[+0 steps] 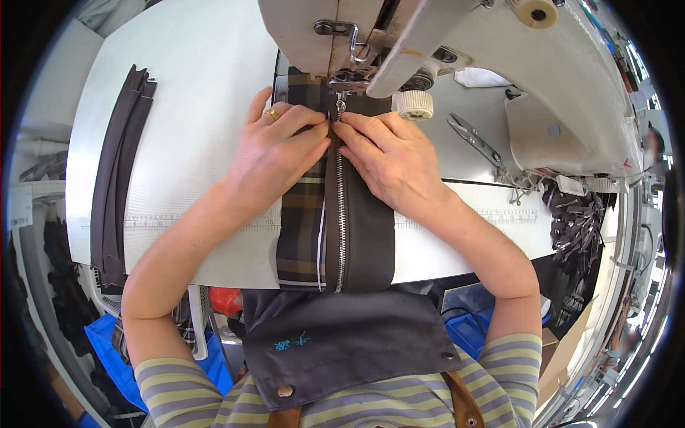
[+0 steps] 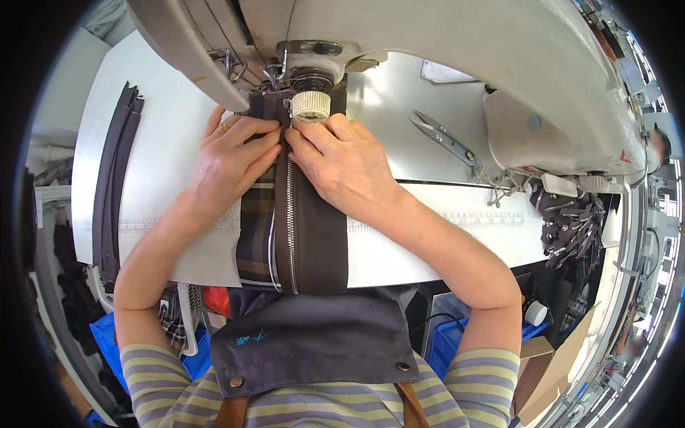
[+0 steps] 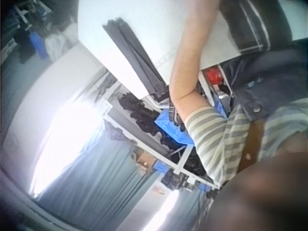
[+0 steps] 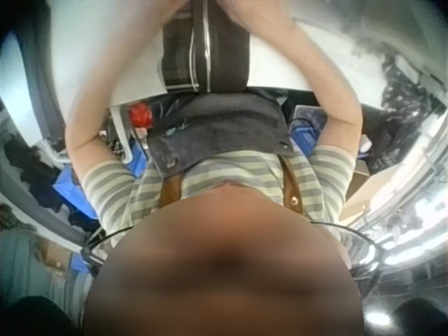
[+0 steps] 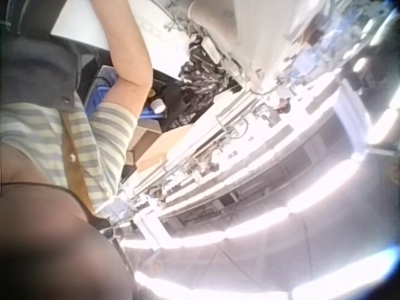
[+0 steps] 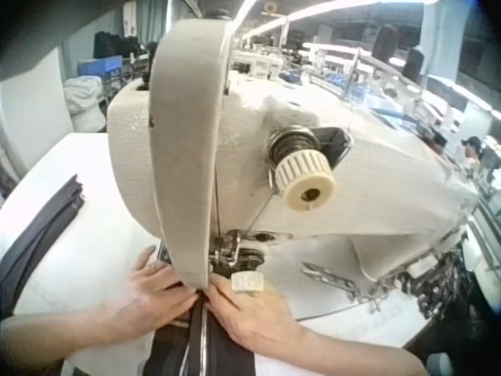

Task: Sewing zippers onto fabric pieces using an industrial sewing machine.

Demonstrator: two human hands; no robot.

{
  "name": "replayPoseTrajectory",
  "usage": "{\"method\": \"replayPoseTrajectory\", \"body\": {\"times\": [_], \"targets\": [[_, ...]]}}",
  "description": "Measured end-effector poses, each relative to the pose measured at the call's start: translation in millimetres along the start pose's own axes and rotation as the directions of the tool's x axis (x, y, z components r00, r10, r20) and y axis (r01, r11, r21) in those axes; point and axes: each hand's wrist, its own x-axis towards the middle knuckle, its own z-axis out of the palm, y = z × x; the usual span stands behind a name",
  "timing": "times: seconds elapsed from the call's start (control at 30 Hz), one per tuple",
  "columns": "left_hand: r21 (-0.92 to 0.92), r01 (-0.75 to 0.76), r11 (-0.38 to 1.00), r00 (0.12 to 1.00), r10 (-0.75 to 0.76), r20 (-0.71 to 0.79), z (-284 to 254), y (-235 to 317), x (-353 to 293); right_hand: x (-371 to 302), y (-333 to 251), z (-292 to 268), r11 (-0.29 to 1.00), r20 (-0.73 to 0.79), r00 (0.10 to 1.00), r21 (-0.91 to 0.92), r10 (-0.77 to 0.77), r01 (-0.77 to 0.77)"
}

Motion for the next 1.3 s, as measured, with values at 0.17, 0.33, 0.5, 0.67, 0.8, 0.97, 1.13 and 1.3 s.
{"method": "replayPoseTrajectory", "body": {"times": [0.17, 0.33, 0.5, 0.67, 0.8, 0.97, 1.13, 1.3], "targets": [[0.019, -0.013, 1.000, 1.000, 0.013, -0.013, -4, 1, -1, 1, -2, -5, 1.000, 0.084, 0.996, -0.013, 0.023, -0.022], [-0.116, 0.083, 0.990, 0.993, -0.092, -0.075, 0, 4, 0, 1, -3, -5, 1.000, 0.084, 0.996, -0.020, 0.023, -0.021], [0.088, -0.055, 0.995, 0.998, 0.057, -0.023, 2, 3, 1, 2, -2, -3, 1.000, 0.074, 0.997, -0.009, 0.019, -0.018], [0.107, -0.072, 0.992, 0.997, 0.070, 0.024, -1, 3, -1, 3, -4, -6, 1.000, 0.072, 0.997, 0.000, 0.020, -0.020], [0.062, -0.045, 0.997, 0.995, 0.039, 0.093, -4, 5, 4, 2, -3, -7, 1.000, 0.067, 0.998, -0.003, 0.016, -0.016], [0.067, -0.067, 0.995, 0.996, 0.063, 0.065, 2, 0, 6, 4, -5, -8, 0.999, 0.085, 0.996, -0.015, 0.032, -0.031], [0.094, -0.099, 0.991, 0.995, 0.101, -0.009, 2, -6, 4, 8, -5, -6, 1.000, 0.100, 0.995, -0.003, 0.028, -0.028], [0.089, -0.030, 0.996, 0.995, 0.021, 0.093, -1, -6, -1, 8, -6, -7, 1.000, 0.095, 0.995, -0.028, 0.013, -0.010]]}}
